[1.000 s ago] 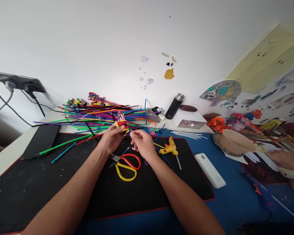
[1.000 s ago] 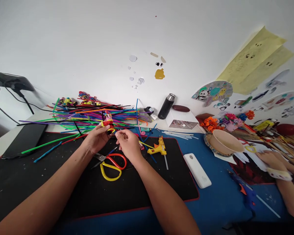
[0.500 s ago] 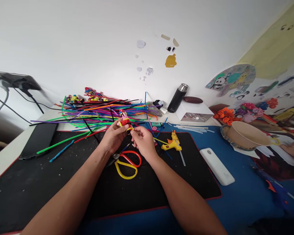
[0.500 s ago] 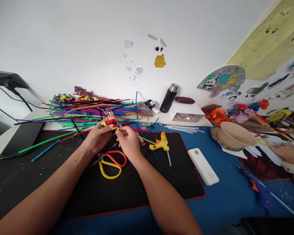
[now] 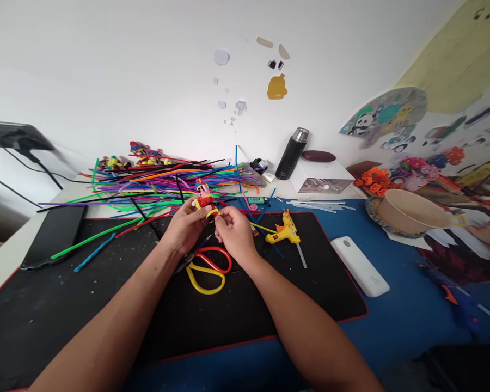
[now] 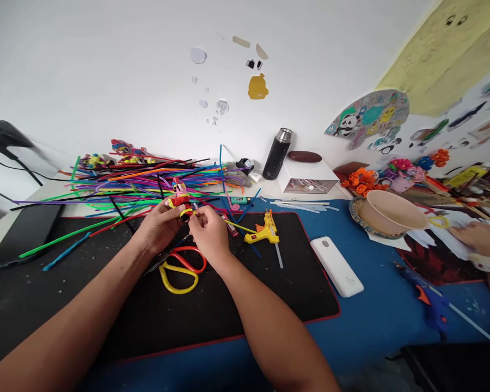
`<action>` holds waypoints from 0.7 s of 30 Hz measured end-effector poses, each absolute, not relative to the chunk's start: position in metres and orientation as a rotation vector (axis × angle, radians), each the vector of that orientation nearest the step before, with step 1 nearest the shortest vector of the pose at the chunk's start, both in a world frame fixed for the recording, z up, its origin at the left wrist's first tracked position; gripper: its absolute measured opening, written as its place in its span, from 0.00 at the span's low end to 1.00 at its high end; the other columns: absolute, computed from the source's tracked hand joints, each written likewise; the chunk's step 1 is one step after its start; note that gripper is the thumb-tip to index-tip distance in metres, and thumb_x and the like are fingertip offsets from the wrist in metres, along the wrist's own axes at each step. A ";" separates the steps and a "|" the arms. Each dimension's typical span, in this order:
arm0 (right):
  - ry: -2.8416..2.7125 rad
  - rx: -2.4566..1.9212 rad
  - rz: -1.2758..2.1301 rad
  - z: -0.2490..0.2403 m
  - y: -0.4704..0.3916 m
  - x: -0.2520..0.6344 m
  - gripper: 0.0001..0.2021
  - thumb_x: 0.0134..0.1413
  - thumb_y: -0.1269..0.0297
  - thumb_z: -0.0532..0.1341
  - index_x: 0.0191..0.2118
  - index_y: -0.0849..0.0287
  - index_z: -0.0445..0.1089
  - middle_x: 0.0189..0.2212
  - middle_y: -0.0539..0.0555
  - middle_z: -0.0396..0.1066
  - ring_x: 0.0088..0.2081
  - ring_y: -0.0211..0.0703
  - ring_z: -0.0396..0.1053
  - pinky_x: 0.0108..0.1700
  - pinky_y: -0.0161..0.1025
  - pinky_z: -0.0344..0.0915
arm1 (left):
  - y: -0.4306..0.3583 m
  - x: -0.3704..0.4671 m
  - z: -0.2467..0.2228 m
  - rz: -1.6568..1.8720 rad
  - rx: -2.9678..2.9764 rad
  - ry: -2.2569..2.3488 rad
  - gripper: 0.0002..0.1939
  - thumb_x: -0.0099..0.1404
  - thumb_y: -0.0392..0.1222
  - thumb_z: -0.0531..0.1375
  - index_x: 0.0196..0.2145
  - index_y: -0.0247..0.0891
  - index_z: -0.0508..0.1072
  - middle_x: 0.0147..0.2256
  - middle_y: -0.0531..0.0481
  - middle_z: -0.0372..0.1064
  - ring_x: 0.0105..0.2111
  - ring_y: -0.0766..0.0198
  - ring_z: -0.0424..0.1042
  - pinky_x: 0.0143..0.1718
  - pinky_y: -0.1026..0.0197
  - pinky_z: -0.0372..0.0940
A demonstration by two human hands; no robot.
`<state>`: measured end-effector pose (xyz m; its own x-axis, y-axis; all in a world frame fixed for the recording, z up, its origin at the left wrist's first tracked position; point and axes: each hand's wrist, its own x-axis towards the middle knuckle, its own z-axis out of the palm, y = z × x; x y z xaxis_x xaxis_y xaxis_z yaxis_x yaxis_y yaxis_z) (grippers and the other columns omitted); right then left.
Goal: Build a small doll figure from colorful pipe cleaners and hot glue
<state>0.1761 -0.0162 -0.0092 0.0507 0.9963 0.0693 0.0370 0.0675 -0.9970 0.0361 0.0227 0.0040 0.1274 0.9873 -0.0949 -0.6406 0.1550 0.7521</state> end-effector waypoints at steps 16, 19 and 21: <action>-1.198 -1.188 1.191 -0.009 -0.016 0.180 0.12 0.62 0.50 0.64 0.38 0.53 0.68 0.22 0.44 0.69 0.18 0.35 0.64 0.23 0.34 0.60 | 0.024 0.035 0.000 1.249 0.632 0.687 0.20 0.48 0.34 0.82 0.37 0.37 0.80 0.34 0.50 0.77 0.32 0.63 0.76 0.34 0.62 0.71; -1.184 -1.186 1.212 -0.010 -0.016 0.182 0.12 0.61 0.50 0.64 0.38 0.53 0.68 0.23 0.44 0.70 0.18 0.35 0.64 0.22 0.33 0.59 | 0.024 0.035 -0.001 1.257 0.638 0.692 0.21 0.48 0.33 0.82 0.37 0.37 0.80 0.34 0.50 0.78 0.32 0.63 0.76 0.34 0.62 0.71; -1.183 -1.184 1.227 -0.011 -0.015 0.183 0.12 0.61 0.51 0.64 0.38 0.54 0.68 0.23 0.44 0.70 0.17 0.34 0.64 0.21 0.33 0.59 | 0.024 0.035 -0.002 1.268 0.648 0.703 0.22 0.47 0.33 0.82 0.38 0.38 0.80 0.35 0.50 0.78 0.33 0.63 0.77 0.34 0.62 0.72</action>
<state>0.1829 -0.0152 -0.0108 -0.0005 1.0000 -0.0010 -0.0354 -0.0010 -0.9994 0.0353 0.0244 -0.0018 0.1520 0.9821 -0.1109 -0.6144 0.1817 0.7678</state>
